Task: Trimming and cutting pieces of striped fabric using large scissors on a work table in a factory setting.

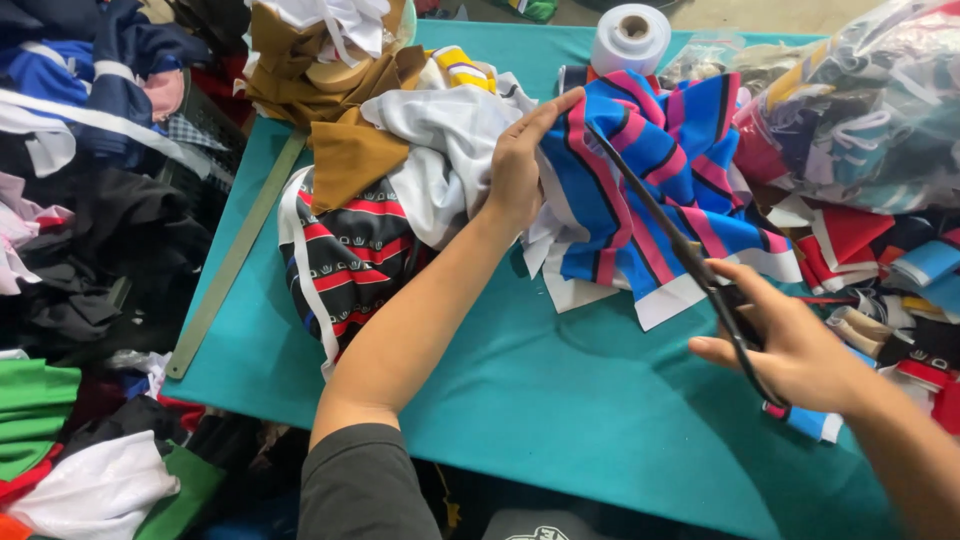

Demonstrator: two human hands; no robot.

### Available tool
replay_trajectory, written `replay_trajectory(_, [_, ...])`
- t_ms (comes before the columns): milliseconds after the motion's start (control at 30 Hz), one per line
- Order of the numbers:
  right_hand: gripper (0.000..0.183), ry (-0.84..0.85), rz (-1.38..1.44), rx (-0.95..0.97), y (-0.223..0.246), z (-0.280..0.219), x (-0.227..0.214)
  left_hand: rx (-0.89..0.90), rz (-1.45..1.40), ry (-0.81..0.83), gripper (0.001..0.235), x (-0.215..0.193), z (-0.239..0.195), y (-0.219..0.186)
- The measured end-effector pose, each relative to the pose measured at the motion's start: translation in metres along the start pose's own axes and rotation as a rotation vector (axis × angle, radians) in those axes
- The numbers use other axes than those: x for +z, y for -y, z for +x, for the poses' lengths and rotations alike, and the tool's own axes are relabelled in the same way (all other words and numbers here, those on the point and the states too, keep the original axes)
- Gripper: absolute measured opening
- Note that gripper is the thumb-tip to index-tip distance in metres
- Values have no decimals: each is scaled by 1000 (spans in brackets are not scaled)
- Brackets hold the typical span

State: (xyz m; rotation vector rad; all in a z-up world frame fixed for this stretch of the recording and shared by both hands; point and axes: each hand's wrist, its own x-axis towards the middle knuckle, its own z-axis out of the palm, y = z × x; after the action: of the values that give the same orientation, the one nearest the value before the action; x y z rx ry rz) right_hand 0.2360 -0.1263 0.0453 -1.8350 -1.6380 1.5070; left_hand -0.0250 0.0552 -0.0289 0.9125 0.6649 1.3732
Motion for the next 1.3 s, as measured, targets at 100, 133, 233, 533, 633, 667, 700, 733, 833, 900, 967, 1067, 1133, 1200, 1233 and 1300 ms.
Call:
replay_trajectory(100, [93, -19, -342, 184, 13, -20, -19, -59, 119, -1, 33, -9, 5, 12])
replay_trajectory(133, [96, -8, -528, 243, 15, -26, -27, -71, 205, -4, 30, -9, 5, 15])
replay_trajectory(233, [99, -221, -777, 212, -14, -58, -30, -117, 135, 73, 29, -6, 1, 26])
replay_trajectory(533, [91, -593, -167, -160, 2, -64, 2, 140, 412, 191, 30, -2, -7, 38])
replay_trajectory(633, [88, -522, -194, -362, 5, -42, -2, 243, 322, 340, 35, 10, -20, 42])
replay_trajectory(667, [88, -526, -192, -361, 4, -31, 0, 243, 322, 345, 35, 16, -26, 42])
replay_trajectory(700, [88, -499, -181, -387, 2, -21, 1, 230, 286, 378, 35, 22, -32, 41])
replay_trajectory(733, [89, -473, -167, -411, 0, -10, 3, 214, 251, 414, 36, 27, -38, 41])
replay_trajectory(833, [81, -489, -78, -370, -14, 22, 10, 171, 315, 429, 33, 40, -50, 38])
replay_trajectory(900, [84, -566, -191, -382, -33, 41, 12, 155, 336, 409, 31, 40, -52, 34])
replay_trajectory(967, [86, -643, -309, -391, -49, 54, 14, 140, 352, 391, 29, 40, -51, 33])
replay_trajectory(1067, [83, -690, -411, -478, -67, 62, 16, 142, 409, 342, 24, 36, -44, 35])
replay_trajectory(1133, [83, -702, -487, -457, -82, 66, 18, 158, 434, 287, 21, 31, -41, 43])
replay_trajectory(1200, [84, -681, -449, -430, -83, 65, 15, 190, 482, 265, 20, 31, -40, 37])
replay_trajectory(1233, [85, -662, -415, -402, -84, 64, 13, 225, 525, 243, 20, 32, -39, 34])
replay_trajectory(1300, [89, -700, -412, -447, -95, 61, -2, 253, 560, 247, 19, 34, -40, 24])
